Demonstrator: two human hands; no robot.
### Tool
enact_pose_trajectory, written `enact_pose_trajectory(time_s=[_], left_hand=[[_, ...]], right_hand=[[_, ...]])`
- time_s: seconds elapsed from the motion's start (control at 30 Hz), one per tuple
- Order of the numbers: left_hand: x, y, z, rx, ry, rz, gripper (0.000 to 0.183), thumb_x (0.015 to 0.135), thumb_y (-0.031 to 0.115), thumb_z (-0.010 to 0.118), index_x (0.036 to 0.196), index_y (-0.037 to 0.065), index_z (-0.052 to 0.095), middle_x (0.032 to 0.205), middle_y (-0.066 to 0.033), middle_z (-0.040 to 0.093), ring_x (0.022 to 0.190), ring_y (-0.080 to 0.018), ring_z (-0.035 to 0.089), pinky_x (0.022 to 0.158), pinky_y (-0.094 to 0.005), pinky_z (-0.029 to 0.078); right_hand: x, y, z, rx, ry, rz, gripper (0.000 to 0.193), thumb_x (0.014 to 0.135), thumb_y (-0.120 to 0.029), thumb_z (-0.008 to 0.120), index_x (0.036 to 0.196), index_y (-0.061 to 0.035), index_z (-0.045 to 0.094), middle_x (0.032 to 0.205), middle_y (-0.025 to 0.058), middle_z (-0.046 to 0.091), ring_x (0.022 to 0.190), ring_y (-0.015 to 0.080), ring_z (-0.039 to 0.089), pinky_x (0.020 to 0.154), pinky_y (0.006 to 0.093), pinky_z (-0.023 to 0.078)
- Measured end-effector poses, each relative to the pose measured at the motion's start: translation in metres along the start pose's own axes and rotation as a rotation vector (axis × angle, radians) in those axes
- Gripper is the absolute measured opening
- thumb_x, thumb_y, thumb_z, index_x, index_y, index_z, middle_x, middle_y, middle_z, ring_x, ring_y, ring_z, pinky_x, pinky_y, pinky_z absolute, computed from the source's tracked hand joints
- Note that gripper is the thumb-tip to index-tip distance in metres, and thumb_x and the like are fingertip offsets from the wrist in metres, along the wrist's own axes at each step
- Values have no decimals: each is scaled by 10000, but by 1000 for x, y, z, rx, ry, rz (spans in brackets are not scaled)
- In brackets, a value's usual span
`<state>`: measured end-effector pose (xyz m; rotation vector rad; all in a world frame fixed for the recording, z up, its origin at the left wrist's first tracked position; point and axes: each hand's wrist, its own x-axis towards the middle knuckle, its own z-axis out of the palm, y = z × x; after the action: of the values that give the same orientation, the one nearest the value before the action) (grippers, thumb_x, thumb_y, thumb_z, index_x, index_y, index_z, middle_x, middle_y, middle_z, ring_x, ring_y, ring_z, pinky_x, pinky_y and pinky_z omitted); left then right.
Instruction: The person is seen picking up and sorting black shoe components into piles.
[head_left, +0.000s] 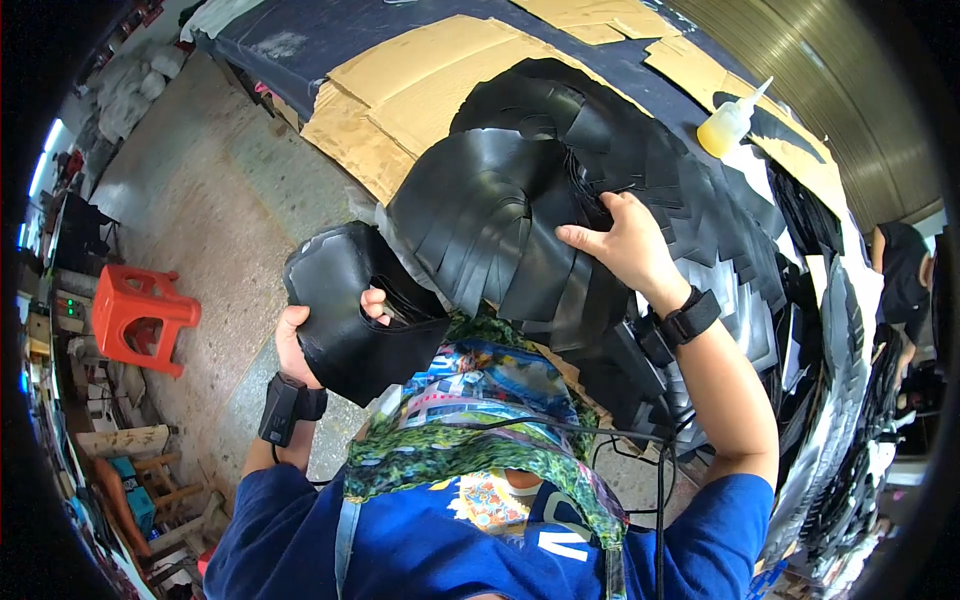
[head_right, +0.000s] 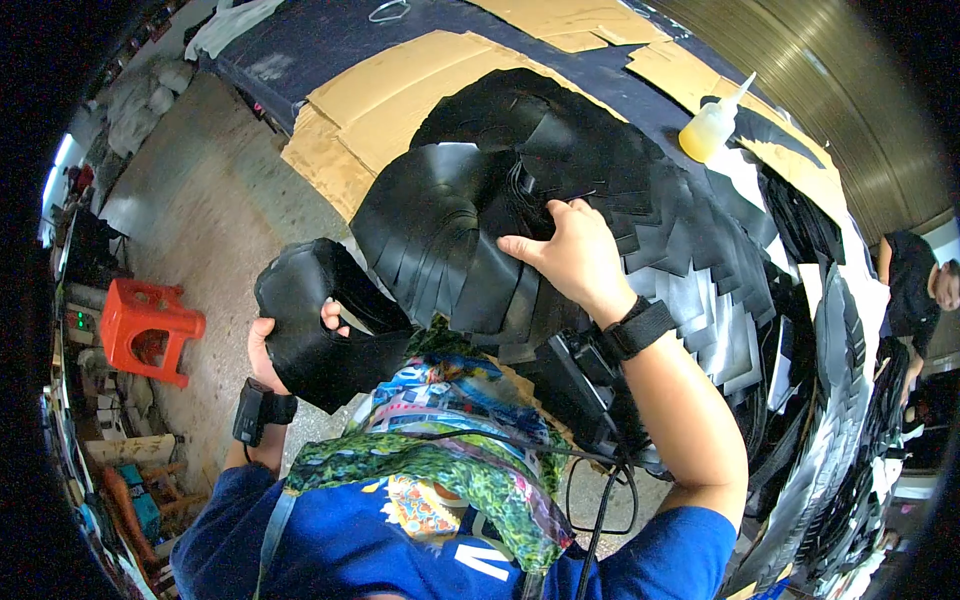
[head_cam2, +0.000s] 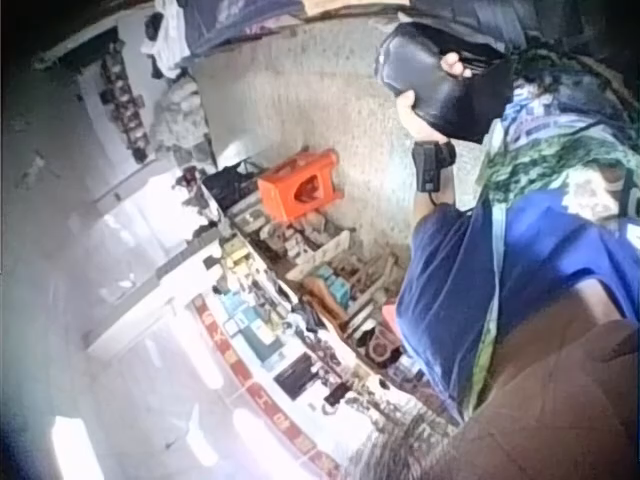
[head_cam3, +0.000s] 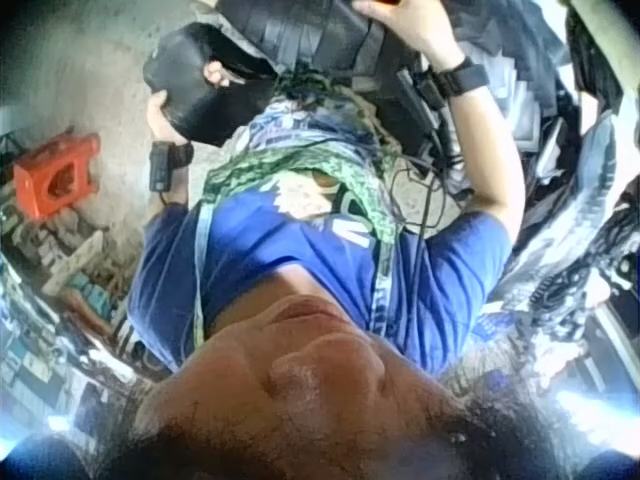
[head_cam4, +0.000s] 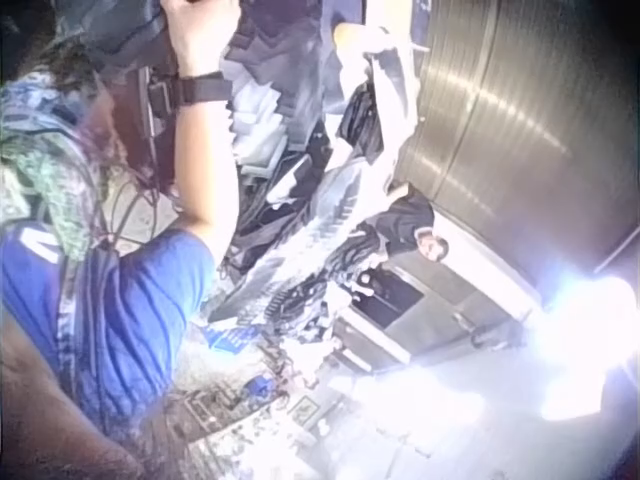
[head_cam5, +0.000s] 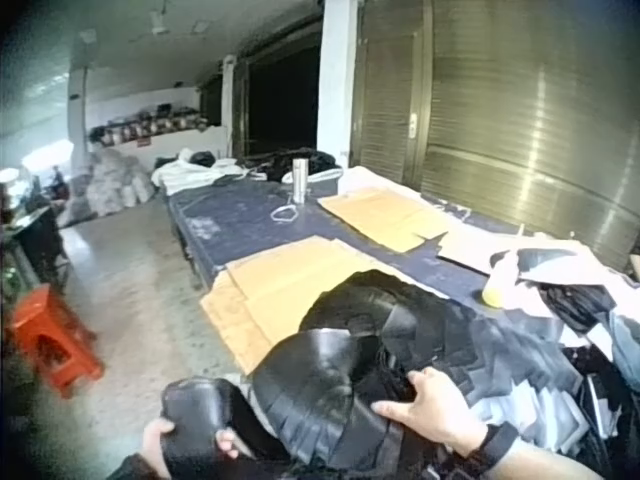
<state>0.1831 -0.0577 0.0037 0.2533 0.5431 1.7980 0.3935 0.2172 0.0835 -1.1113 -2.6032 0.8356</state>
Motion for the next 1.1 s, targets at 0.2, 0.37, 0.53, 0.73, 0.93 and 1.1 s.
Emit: enact_pose_trajectory(time_s=[0.2, 0.37, 0.53, 0.73, 0.93, 1.1], left_hand=[[-5, 7, 1, 128, 95, -2, 685, 727, 348, 399, 1213, -124, 297, 1113, -281, 487, 991, -350, 520, 922, -445, 369], [-7, 16, 8, 337, 161, -13, 625, 723, 309, 376, 1128, -165, 398, 1102, -236, 520, 1000, -297, 529, 938, -357, 362], [-4, 28, 13, 406, 227, 22, 639, 700, 299, 352, 1122, -178, 400, 1109, -241, 515, 999, -300, 529, 928, -355, 369], [9, 41, 18, 397, 96, 14, 653, 700, 316, 375, 1141, -165, 381, 1123, -247, 502, 985, -294, 538, 912, -362, 388], [15, 61, 7, 386, -25, 31, 678, 712, 316, 386, 1181, -168, 313, 1161, -293, 454, 1020, -329, 519, 928, -380, 378], [21, 70, 15, 287, -166, -15, 645, 719, 289, 421, 1183, -148, 321, 1139, -298, 465, 1013, -346, 520, 927, -416, 377]], right_hand=[[13, -17, 10, -292, 255, -234, 569, 618, -413, 705, 937, 33, 554, 820, 183, 589, 835, 310, 562, 781, 365, 441], [21, -29, 7, -282, 205, -173, 388, 669, -253, 679, 918, 4, 531, 750, 185, 606, 739, 311, 606, 650, 380, 482], [4, -50, -5, -168, 197, -376, 293, 660, -100, 651, 919, -33, 531, 838, 150, 582, 797, 310, 577, 692, 362, 468], [-9, -64, -33, 195, 13, -459, 319, 674, -26, 625, 970, 5, 509, 944, 153, 580, 882, 293, 569, 776, 306, 441], [-23, -80, -49, 227, -135, -703, 447, 699, 0, 605, 1133, -45, 508, 1034, 152, 582, 977, 258, 563, 836, 291, 426], [-30, -112, -61, 402, -435, -1038, 412, 685, -32, 673, 1072, 17, 542, 962, 155, 608, 847, 256, 605, 725, 292, 458]])
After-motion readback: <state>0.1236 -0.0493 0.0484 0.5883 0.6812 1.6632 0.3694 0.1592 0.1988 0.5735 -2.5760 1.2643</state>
